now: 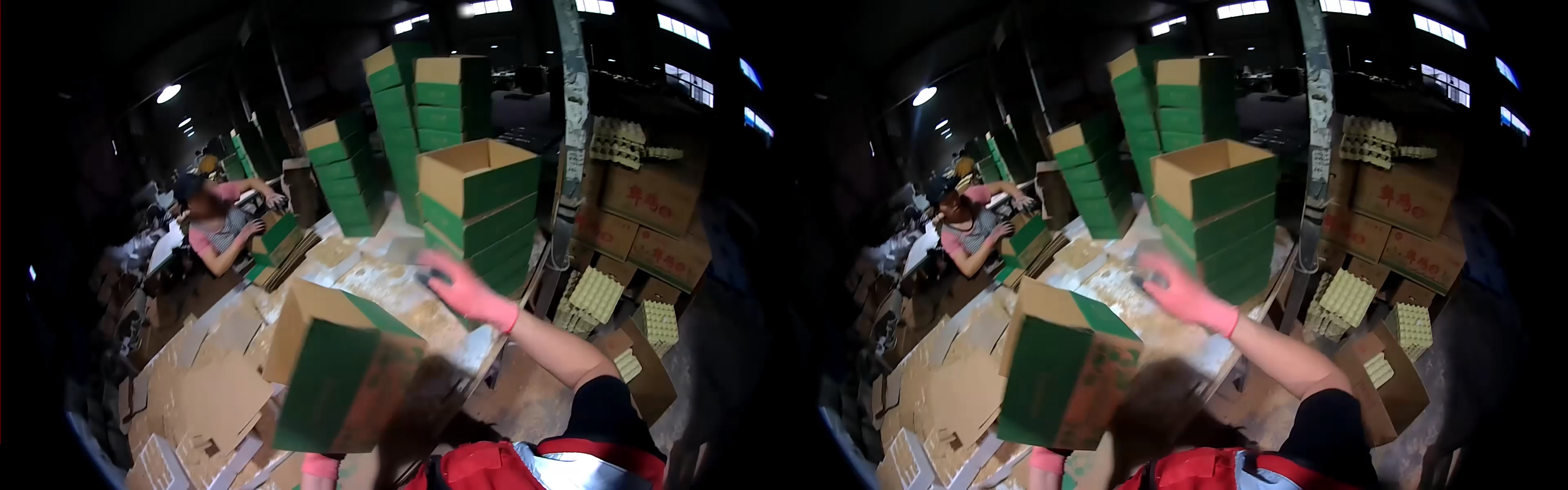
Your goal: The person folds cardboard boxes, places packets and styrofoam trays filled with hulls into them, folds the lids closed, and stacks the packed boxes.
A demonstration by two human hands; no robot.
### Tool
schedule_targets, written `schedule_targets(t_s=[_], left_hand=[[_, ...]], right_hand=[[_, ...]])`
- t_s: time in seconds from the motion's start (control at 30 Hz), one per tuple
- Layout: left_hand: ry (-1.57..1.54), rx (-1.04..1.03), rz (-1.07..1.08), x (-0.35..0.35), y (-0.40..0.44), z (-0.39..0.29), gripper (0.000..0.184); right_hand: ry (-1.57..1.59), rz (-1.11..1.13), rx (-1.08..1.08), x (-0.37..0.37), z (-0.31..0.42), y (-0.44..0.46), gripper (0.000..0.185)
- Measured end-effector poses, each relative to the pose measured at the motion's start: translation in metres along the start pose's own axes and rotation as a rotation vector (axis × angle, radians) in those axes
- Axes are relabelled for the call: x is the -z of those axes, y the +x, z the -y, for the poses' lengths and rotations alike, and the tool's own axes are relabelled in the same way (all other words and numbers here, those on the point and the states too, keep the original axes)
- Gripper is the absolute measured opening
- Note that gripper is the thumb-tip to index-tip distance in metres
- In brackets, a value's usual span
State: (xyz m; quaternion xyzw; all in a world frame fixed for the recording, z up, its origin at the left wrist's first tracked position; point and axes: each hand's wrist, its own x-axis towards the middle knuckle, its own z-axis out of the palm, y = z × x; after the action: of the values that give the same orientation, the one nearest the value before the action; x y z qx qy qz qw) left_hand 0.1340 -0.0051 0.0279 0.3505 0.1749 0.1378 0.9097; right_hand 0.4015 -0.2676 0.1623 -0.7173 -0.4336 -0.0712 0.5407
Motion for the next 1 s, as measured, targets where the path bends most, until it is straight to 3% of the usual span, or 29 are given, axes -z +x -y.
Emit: schedule_targets(t_s=[0.03,0.07,0.1,0.17,0.23,0.33,0.37,0.4,0.43,0.47,0.5,0.53,0.6,0.63,0.67,0.73,0.77,0.83,0.9,0.93,0.97,1.0], left_hand=[[0.002,-0.008,0.046,-0.03,0.022,-0.003,0.053],[0.001,-0.018,0.092,-0.06,0.045,-0.005,0.054],[0.004,-0.025,0.139,-0.094,0.07,-0.008,0.055],[-0.009,-0.036,0.245,-0.165,0.123,-0.013,0.056],[-0.017,-0.033,0.331,-0.242,0.179,-0.016,0.058],[-0.001,0.024,0.429,-0.343,0.252,-0.021,0.06],[0.047,0.081,0.42,-0.369,0.266,-0.021,0.061],[0.224,0.154,0.369,-0.403,0.26,-0.021,0.058],[0.376,0.097,0.317,-0.402,0.287,-0.009,0.059],[0.53,0.05,0.259,-0.4,0.314,0.002,0.06],[0.712,-0.103,0.304,-0.412,0.299,0.017,0.065],[0.817,-0.013,0.333,-0.419,0.307,0.017,0.063],[1.019,0.084,0.453,-0.433,0.303,0.008,0.067],[1.164,0.003,0.463,-0.433,0.294,0.001,0.071],[1.138,0.013,0.427,-0.429,0.295,0.002,0.075],[1.283,-0.28,0.16,-0.404,0.298,0.011,0.073],[1.443,-0.548,-0.165,-0.385,0.288,0.018,0.068],[1.409,-0.843,-0.146,-0.304,0.236,-0.001,0.059],[1.557,-0.698,-0.007,-0.195,0.16,-0.007,0.056],[1.749,-0.783,-0.116,-0.121,0.122,0.012,0.052],[1.797,-0.658,-0.299,-0.056,0.077,0.025,0.05],[1.711,-0.51,-0.384,0.002,0.031,0.029,0.052]], right_hand=[[-0.536,-0.417,0.258,0.052,-0.009,0.012,0.047],[-0.751,-0.693,0.331,0.115,-0.01,0.026,0.05],[-0.887,-1.065,0.274,0.164,-0.054,0.037,0.045],[-0.483,-1.201,0.109,0.253,-0.144,0.067,0.043],[0.492,-0.77,-0.246,0.283,-0.214,0.072,0.051],[0.682,-0.697,-0.033,0.249,-0.335,0.066,0.055],[0.992,-0.759,-0.114,0.247,-0.335,0.066,0.049],[1.033,-0.743,-0.131,0.248,-0.358,0.065,0.052],[1.086,-0.691,-0.17,0.248,-0.343,0.064,0.052],[0.958,-0.73,-0.175,0.248,-0.356,0.068,0.055],[1.076,-0.659,-0.132,0.248,-0.363,0.075,0.058],[0.798,-0.921,-0.081,0.237,-0.367,0.075,0.061],[0.31,-1.005,-0.1,0.25,-0.397,0.066,0.058],[0.269,-1.11,-0.365,0.25,-0.347,0.076,0.058],[0.081,-1.085,-0.287,0.253,-0.332,0.075,0.057],[-0.123,-1.181,-0.198,0.251,-0.3,0.071,0.052],[-0.142,-1.288,-0.191,0.249,-0.276,0.069,0.049],[-0.023,-1.298,0.017,0.205,-0.198,0.053,0.044],[-0.342,-0.749,0.283,0.109,-0.084,0.022,0.037],[-0.136,-0.399,0.297,0.067,-0.07,0.005,0.041],[-0.27,-0.097,0.402,0.003,-0.077,-0.029,0.035],[-0.076,0.524,0.12,-0.049,-0.031,-0.053,0.065]])
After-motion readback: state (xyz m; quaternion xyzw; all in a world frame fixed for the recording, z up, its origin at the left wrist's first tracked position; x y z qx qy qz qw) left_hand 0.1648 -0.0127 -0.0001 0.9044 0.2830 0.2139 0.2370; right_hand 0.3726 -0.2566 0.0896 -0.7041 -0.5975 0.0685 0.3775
